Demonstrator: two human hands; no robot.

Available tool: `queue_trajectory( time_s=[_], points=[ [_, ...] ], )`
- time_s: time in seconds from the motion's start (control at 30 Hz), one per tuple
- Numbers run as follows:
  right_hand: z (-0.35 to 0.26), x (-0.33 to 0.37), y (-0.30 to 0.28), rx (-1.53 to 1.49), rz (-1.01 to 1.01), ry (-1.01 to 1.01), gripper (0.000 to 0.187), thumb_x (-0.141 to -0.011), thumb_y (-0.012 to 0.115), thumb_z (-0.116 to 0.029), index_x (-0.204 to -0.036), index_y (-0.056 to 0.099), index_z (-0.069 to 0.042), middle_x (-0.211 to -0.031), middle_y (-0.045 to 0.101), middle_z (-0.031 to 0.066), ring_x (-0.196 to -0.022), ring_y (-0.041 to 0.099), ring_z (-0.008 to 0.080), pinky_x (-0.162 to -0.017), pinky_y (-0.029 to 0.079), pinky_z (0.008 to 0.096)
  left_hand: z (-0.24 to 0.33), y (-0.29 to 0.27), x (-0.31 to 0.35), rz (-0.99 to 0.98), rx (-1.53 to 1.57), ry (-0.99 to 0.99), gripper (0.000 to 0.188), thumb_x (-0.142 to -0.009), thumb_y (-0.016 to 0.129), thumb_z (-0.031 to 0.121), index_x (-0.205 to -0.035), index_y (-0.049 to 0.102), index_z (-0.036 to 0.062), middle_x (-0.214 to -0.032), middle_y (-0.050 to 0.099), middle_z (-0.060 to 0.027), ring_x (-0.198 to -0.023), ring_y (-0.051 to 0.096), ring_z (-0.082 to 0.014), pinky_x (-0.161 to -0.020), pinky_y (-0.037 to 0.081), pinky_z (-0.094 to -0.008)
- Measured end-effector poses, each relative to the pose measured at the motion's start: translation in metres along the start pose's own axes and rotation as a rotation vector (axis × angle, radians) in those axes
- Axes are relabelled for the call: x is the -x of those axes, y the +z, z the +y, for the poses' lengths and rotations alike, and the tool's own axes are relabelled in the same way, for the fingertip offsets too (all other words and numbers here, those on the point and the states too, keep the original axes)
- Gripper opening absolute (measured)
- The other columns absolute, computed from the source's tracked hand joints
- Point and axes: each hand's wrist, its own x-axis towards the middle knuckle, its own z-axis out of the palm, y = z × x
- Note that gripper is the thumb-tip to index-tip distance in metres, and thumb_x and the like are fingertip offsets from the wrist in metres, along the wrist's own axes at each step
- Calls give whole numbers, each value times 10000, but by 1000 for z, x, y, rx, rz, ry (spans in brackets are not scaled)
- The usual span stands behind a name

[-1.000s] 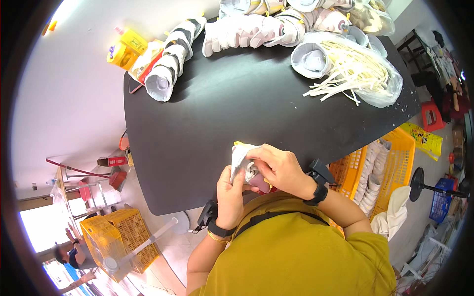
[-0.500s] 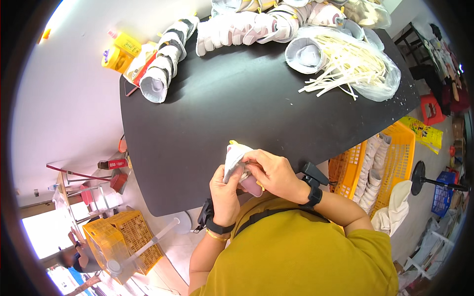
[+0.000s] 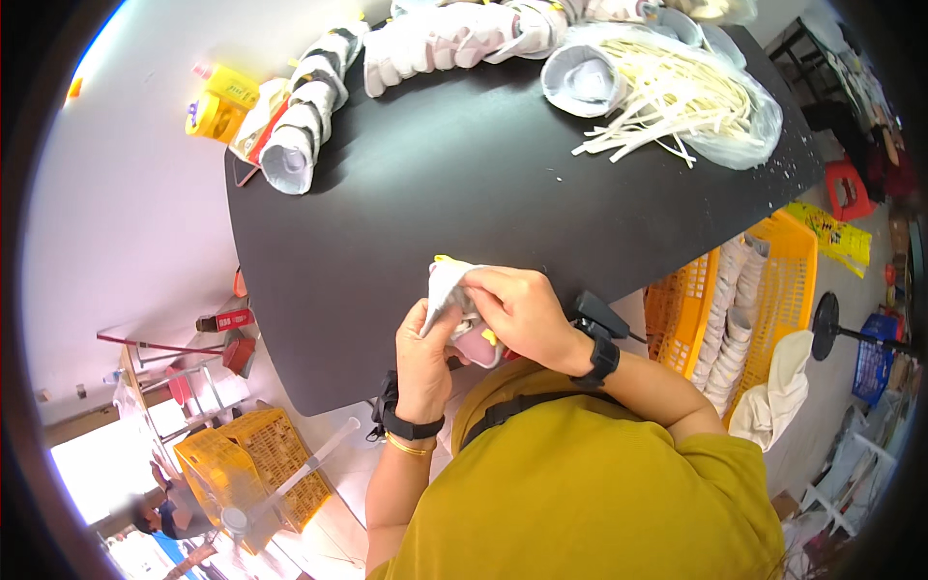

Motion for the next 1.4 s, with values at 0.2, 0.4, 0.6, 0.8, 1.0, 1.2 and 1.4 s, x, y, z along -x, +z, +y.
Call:
queue_trajectory(
  time_s=[0.2,0.4,0.6,0.8,1.0,1.2,1.4],
  points=[
    [-4,-6,1,25,-37,75,145,-883,592,-59,-970,696,-10,-818,681,167,-609,649,298,-582,511,362,1,5,0,34,-48,113,161,-971,601,201,-1035,639,59,-828,654,-11,-599,605,-68,-442,452,-190],
    [3,-4,5,19,42,-12,128,-884,590,-68,-946,694,-26,-803,677,157,-629,643,320,-583,510,382,-3,1,-6,53,-24,74,256,-946,573,119,-1165,622,-3,-1046,666,-56,-937,630,-142,-825,501,-287],
    [1,0,5,98,-2,-133,122,-891,587,-86,-965,678,-53,-787,676,136,-632,650,305,-574,517,383,-8,7,-9,155,-123,245,111,-945,550,92,-989,638,40,-842,608,16,-673,526,-46,-540,422,-208],
    [8,7,-5,302,-118,-163,130,-867,615,-109,-980,676,-94,-764,667,96,-639,661,285,-564,520,384,5,12,4,62,-57,44,154,-962,494,127,-1033,598,37,-841,624,-17,-662,576,-78,-513,448,-222],
    [-1,9,-42,363,-429,-430,165,-849,653,-143,-1009,679,-109,-792,666,66,-615,655,252,-537,513,354,7,-2,3,69,-42,110,179,-969,461,115,-1059,585,21,-919,673,-74,-640,616,-86,-462,462,-204],
    [-5,-5,-46,305,-163,-149,465,-786,729,-137,-1201,536,-51,-775,661,127,-650,674,263,-584,528,340,19,4,13,13,-346,185,150,-943,575,88,-1067,622,18,-864,664,-45,-602,586,-57,-451,397,-165],
    [-15,-1,-28,148,-51,-17,461,-787,677,-37,-1211,499,-19,-775,660,163,-673,681,319,-618,539,357,15,12,4,90,-432,502,198,-881,641,49,-1076,633,18,-876,653,-38,-652,576,-82,-561,447,-217]
  ],
)
